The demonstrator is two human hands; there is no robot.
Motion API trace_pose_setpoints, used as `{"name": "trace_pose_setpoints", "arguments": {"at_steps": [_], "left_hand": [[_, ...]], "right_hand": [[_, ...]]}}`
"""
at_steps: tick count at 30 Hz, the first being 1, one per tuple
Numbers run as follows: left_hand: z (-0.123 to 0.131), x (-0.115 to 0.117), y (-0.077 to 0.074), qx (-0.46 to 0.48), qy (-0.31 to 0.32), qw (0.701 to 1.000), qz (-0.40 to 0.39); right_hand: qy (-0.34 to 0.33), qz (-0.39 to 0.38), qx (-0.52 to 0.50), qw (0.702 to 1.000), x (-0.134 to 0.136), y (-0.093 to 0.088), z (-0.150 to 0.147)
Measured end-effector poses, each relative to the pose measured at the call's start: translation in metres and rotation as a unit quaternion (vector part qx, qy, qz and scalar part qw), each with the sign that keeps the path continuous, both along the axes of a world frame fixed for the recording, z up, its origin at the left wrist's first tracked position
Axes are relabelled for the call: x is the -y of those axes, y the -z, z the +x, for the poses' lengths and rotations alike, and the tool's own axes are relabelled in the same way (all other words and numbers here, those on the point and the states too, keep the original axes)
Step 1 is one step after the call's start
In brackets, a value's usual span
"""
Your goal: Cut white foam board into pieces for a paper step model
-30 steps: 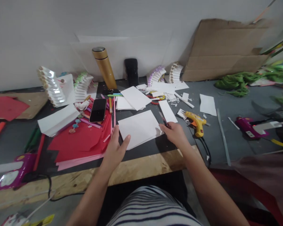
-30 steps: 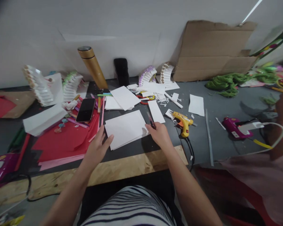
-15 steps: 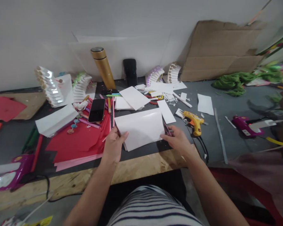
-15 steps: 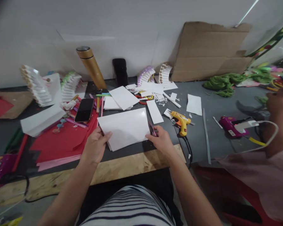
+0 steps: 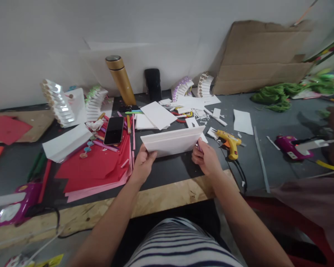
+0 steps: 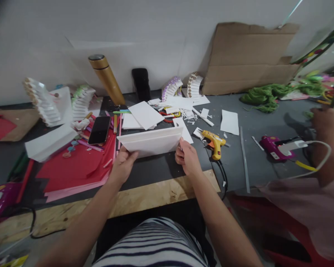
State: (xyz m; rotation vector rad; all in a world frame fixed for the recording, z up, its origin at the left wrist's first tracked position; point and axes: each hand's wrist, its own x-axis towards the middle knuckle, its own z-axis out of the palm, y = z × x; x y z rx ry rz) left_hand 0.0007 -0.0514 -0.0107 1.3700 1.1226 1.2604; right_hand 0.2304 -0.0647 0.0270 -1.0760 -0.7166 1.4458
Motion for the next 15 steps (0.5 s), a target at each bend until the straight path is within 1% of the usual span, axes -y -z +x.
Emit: {"name": "trace_pose_setpoints", "arguments": {"at_steps": [2,4,6,7,8,10,11,13,15], "left_hand": [[0.004,0.0,-0.002,-0.015,-0.004,1.0,-0.003],[0.005,-0.001,-0.007,-0.007,-0.019,1.0,-0.02],[0.001,-0.004,-0.017,0.012,-0.032,0.998,-0.045],[-0.002,-0.007,-0.024,0.019,-0.027,0.998,-0.061],[-0.006,-0.01,-0.033,0.023,-0.009,0.997,-0.074],[-0.015,-0.018,-0.054,0.022,0.067,0.993,-0.1],[-0.019,-0.022,-0.064,0.013,0.092,0.99,-0.106],[-0.024,-0.032,-0.081,-0.003,0.119,0.986,-0.113],[-0.022,-0.04,-0.089,-0.005,0.153,0.979,-0.132]], "right_hand": [[0.006,-0.012,0.002,1.0,0.001,0.002,-0.003],[0.004,-0.026,0.002,1.0,0.002,0.001,-0.003],[0.006,-0.032,0.008,0.999,0.003,-0.004,0.003],[0.017,-0.027,0.015,0.999,0.004,-0.007,0.008],[0.033,-0.016,0.025,0.999,0.004,-0.01,0.014],[0.063,0.016,0.051,0.997,0.004,-0.015,0.028],[0.063,0.03,0.065,0.995,0.003,-0.018,0.035],[0.035,0.05,0.088,0.994,0.0,-0.021,0.043],[-0.018,0.048,0.111,0.992,-0.005,-0.023,0.041]]}}
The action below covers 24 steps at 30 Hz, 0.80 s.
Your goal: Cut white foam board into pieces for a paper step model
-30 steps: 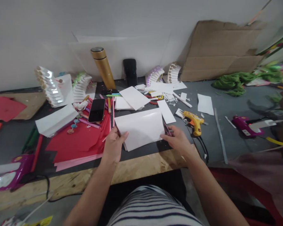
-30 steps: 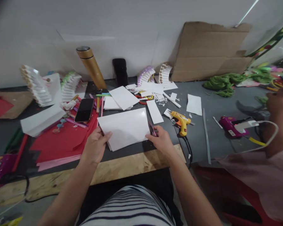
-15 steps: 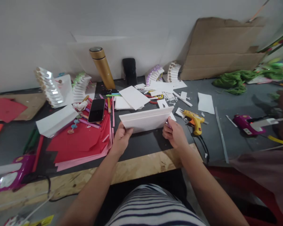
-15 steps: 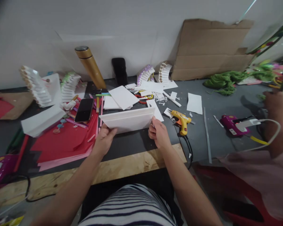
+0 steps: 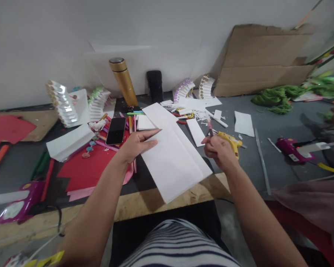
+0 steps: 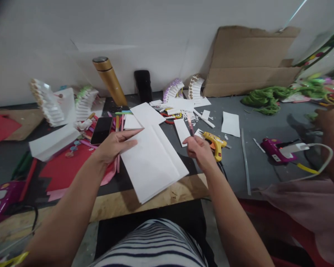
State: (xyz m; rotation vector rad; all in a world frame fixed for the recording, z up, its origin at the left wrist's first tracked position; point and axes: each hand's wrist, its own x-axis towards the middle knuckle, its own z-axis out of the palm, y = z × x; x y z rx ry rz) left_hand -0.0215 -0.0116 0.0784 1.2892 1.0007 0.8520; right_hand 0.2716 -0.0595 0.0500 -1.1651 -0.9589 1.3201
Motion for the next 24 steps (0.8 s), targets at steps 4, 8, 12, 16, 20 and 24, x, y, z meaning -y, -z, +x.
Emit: {"name": "trace_pose_setpoints", "arguments": {"at_steps": [4,8,12,16,20,24], "left_hand": [[0.012,-0.01,0.01,-0.016,0.004,1.0,-0.009],[0.016,-0.012,0.033,0.05,-0.072,0.996,0.003],[0.01,-0.01,0.051,0.213,-0.048,0.975,-0.046],[0.015,-0.003,0.058,0.258,0.033,0.963,-0.074],[0.026,0.003,0.056,0.272,0.024,0.96,-0.057],[0.032,0.005,0.054,0.256,-0.041,0.965,-0.044]], "right_hand": [[-0.097,-0.071,0.083,0.989,-0.01,0.001,-0.026],[-0.09,-0.144,0.044,0.985,-0.018,0.009,-0.045],[-0.017,-0.161,-0.045,0.986,-0.027,0.02,-0.035],[0.002,-0.171,-0.087,0.981,-0.029,0.021,-0.024],[0.017,-0.17,-0.083,0.982,-0.028,0.017,-0.027],[-0.002,-0.181,-0.066,0.981,-0.027,0.016,-0.034]]}}
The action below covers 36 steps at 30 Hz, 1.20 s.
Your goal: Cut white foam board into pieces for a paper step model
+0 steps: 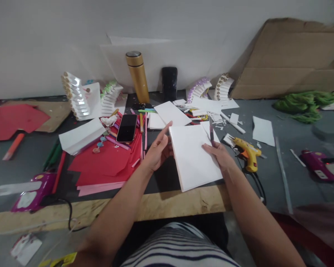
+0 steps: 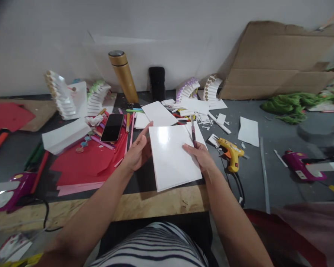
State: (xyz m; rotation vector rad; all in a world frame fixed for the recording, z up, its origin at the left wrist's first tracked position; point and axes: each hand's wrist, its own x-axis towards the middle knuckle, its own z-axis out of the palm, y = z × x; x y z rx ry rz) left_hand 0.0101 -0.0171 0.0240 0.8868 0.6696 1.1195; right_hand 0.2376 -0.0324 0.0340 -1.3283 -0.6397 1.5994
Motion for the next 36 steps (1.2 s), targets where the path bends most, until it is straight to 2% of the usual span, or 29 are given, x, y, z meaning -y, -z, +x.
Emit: {"name": "trace_pose_setpoints", "arguments": {"at_steps": [4,8,15,20,23,27,36], "left_hand": [[-0.002,-0.001,0.0,-0.001,-0.028,0.999,0.016],[-0.005,-0.003,0.0,-0.001,-0.052,0.998,0.031],[-0.007,-0.006,0.002,0.008,-0.038,0.999,0.028],[-0.004,-0.008,0.001,0.021,-0.04,0.999,0.026],[0.002,-0.008,0.001,-0.011,-0.099,0.995,0.03],[0.008,-0.006,0.004,-0.072,-0.19,0.978,0.049],[0.005,-0.015,0.018,-0.083,-0.24,0.961,0.106]], "right_hand": [[-0.022,0.001,0.003,1.0,0.003,0.003,-0.006],[-0.015,0.031,0.014,0.999,0.006,0.008,-0.009],[-0.005,0.112,0.029,0.993,0.005,0.008,-0.01],[-0.007,0.159,0.087,0.983,0.005,0.009,-0.013],[-0.014,0.152,0.123,0.981,0.005,0.015,-0.017],[-0.004,0.207,0.142,0.968,0.003,0.022,-0.022],[-0.017,0.243,0.203,0.948,0.001,0.03,-0.027]]}}
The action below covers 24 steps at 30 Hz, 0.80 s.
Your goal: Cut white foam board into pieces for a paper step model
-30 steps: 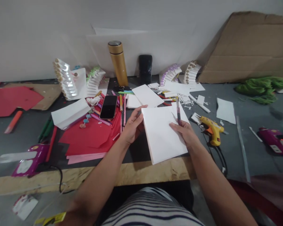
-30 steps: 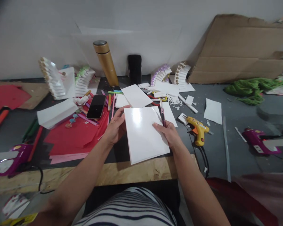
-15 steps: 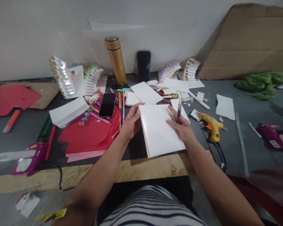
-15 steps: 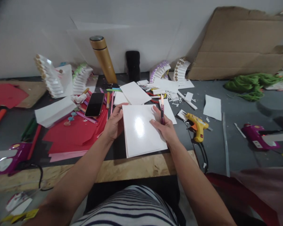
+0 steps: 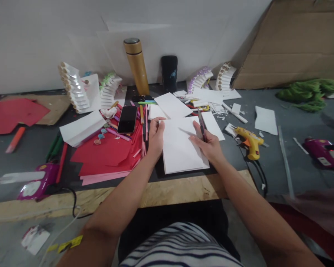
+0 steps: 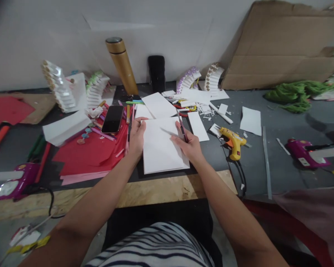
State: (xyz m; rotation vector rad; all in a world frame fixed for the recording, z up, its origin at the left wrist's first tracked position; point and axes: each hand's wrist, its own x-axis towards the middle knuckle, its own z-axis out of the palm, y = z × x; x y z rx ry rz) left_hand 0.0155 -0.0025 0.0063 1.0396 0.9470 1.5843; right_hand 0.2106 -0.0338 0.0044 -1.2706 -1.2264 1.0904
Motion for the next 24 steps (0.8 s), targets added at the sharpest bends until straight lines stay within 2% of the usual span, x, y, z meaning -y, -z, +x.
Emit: {"name": "trace_pose_setpoints", "arguments": {"at_steps": [9,12,18,24], "left_hand": [[-0.002,-0.006,0.006,0.02,-0.005,1.0,-0.005],[-0.004,-0.008,0.006,0.019,-0.009,1.0,-0.002],[-0.011,-0.015,0.004,0.001,0.002,1.0,-0.029],[-0.013,-0.018,0.006,-0.012,0.001,1.0,-0.013]], "right_hand": [[0.017,0.041,0.07,0.997,0.002,0.004,-0.003],[0.009,0.034,0.039,0.999,0.001,0.004,-0.001],[-0.05,0.035,-0.051,0.997,0.001,0.002,0.001],[-0.058,0.004,-0.088,0.994,0.004,0.001,0.0]]}}
